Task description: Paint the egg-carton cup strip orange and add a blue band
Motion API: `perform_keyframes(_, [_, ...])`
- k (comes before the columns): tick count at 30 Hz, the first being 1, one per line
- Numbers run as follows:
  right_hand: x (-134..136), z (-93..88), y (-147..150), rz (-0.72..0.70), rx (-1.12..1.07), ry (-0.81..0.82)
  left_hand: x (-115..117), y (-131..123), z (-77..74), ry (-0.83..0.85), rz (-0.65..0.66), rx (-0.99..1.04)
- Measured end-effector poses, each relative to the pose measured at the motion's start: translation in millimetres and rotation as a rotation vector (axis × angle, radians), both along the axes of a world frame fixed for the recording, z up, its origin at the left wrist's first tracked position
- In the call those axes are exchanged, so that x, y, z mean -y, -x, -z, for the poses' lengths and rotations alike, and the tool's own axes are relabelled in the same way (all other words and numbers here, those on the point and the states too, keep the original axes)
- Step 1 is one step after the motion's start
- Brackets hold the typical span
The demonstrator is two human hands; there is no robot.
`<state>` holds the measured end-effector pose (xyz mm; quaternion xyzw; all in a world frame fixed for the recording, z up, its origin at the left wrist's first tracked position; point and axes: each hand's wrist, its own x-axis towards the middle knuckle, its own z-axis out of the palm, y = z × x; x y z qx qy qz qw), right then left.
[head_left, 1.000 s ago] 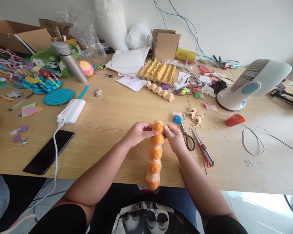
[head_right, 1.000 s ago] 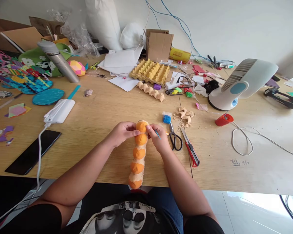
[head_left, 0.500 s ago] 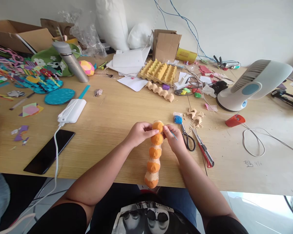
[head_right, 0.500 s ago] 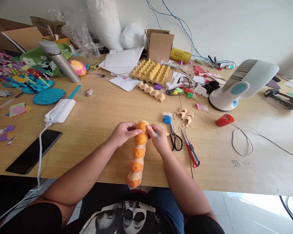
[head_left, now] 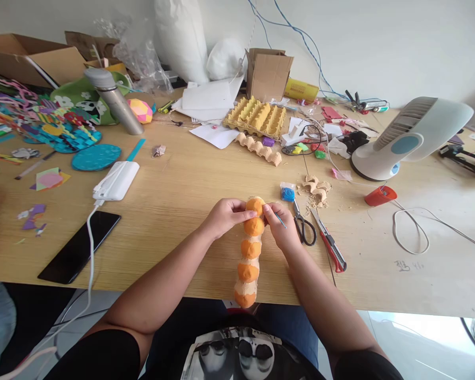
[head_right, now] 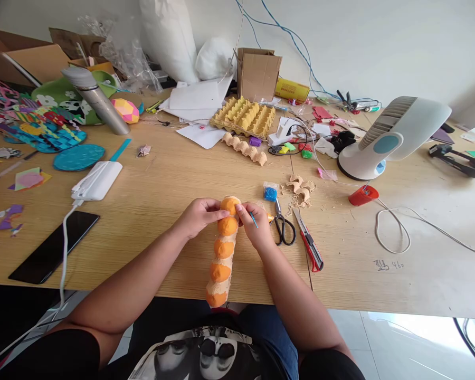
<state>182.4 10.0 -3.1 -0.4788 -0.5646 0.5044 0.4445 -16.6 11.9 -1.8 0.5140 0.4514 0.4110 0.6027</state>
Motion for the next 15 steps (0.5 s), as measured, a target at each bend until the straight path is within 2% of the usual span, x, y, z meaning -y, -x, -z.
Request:
perform_keyframes(4, [-1, 4.5, 1, 0.020, -0.061, 0.047, 0, -3, -1.5, 0.116, 0.062, 0.245])
perform_keyframes(7, [-3, 5.5, -2, 0.000, -0.034, 0.041, 2, -7, -2.6, 0.215, 0.039, 0.373])
perform_keyframes(11, [-3, -0.2, -10, 0.045, 0.150, -0.101, 2, -11, -1.0, 0.289, -0.006, 0.408])
perform_keyframes(13, [-3, -3.1, -15, 0.107, 0.189, -0.193, 2, -11, 0.9, 0.286, -0.033, 0.393])
perform_keyframes(15, [-3, -4.3, -17, 0.097, 0.201, -0.243, 1, -10, 2.9, 0.262, -0.057, 0.362])
